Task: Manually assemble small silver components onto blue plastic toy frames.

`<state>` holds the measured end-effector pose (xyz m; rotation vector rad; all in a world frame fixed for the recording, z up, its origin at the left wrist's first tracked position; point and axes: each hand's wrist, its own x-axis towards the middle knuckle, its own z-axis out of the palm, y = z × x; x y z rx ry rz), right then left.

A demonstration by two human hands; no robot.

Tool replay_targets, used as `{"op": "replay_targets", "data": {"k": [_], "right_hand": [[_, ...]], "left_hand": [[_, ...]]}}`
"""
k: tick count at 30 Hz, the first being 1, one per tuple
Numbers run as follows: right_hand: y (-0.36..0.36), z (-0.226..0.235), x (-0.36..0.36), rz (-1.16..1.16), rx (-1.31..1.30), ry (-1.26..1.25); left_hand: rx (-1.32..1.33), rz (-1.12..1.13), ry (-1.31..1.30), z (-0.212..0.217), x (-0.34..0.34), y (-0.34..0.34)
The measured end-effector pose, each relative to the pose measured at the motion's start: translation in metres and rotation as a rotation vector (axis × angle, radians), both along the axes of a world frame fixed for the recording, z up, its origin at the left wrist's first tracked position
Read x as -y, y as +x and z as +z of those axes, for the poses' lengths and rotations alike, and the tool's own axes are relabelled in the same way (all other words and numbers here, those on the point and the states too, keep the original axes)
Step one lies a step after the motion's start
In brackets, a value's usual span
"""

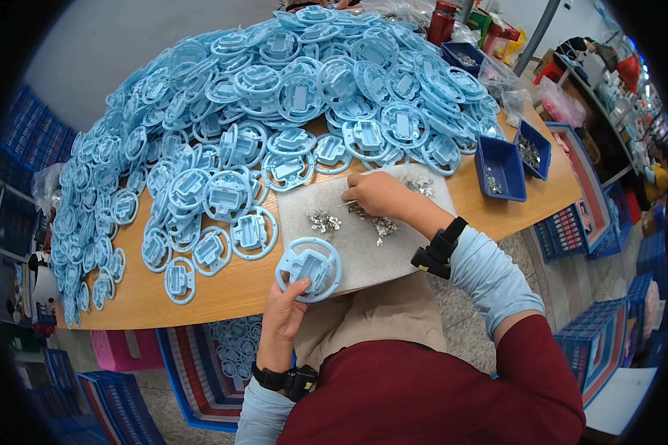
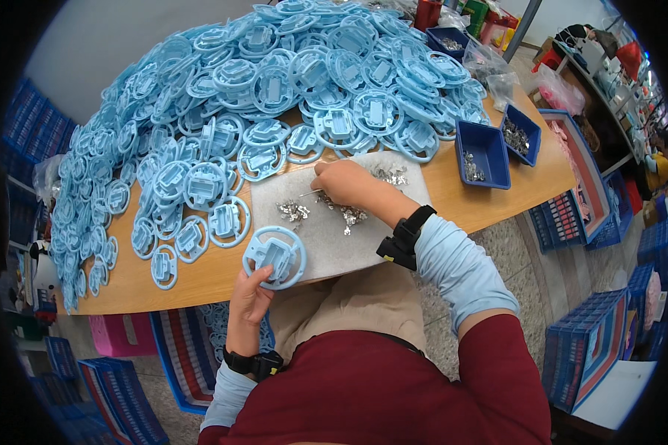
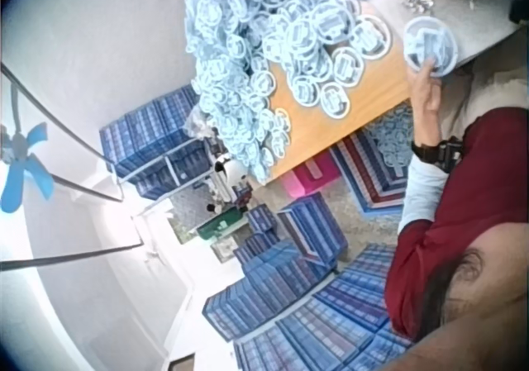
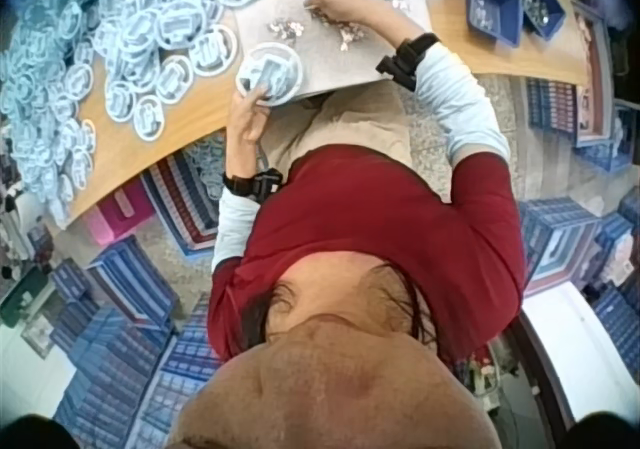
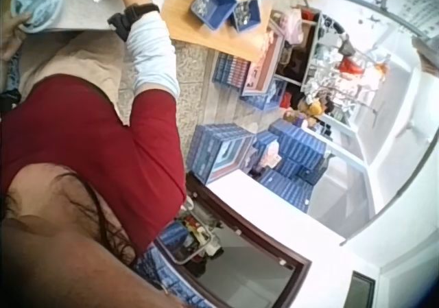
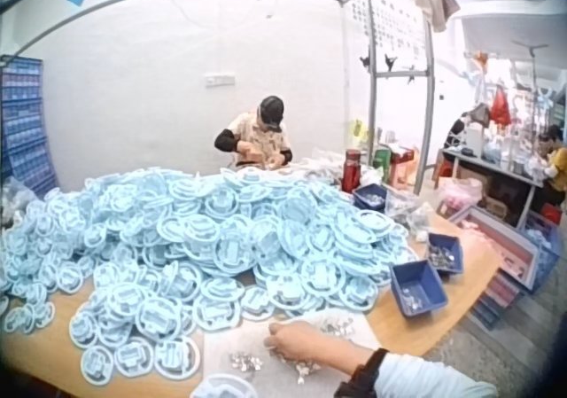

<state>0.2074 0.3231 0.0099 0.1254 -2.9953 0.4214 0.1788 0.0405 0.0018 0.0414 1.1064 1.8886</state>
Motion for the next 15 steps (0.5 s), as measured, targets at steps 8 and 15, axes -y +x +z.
{"op": "replay_targets", "data": {"k": [8, 15], "right_hand": [[0.004, 0.01, 0.004, 0.15, 0.068, 0.19], [0.003, 0.018, 0.007, 0.027, 0.093, 0.188]], "left_hand": [[0.192, 0.247, 0.066, -0.006, -0.004, -0.001], [0.076, 0.236, 0.015, 0.0, -0.008, 0.002]]}}
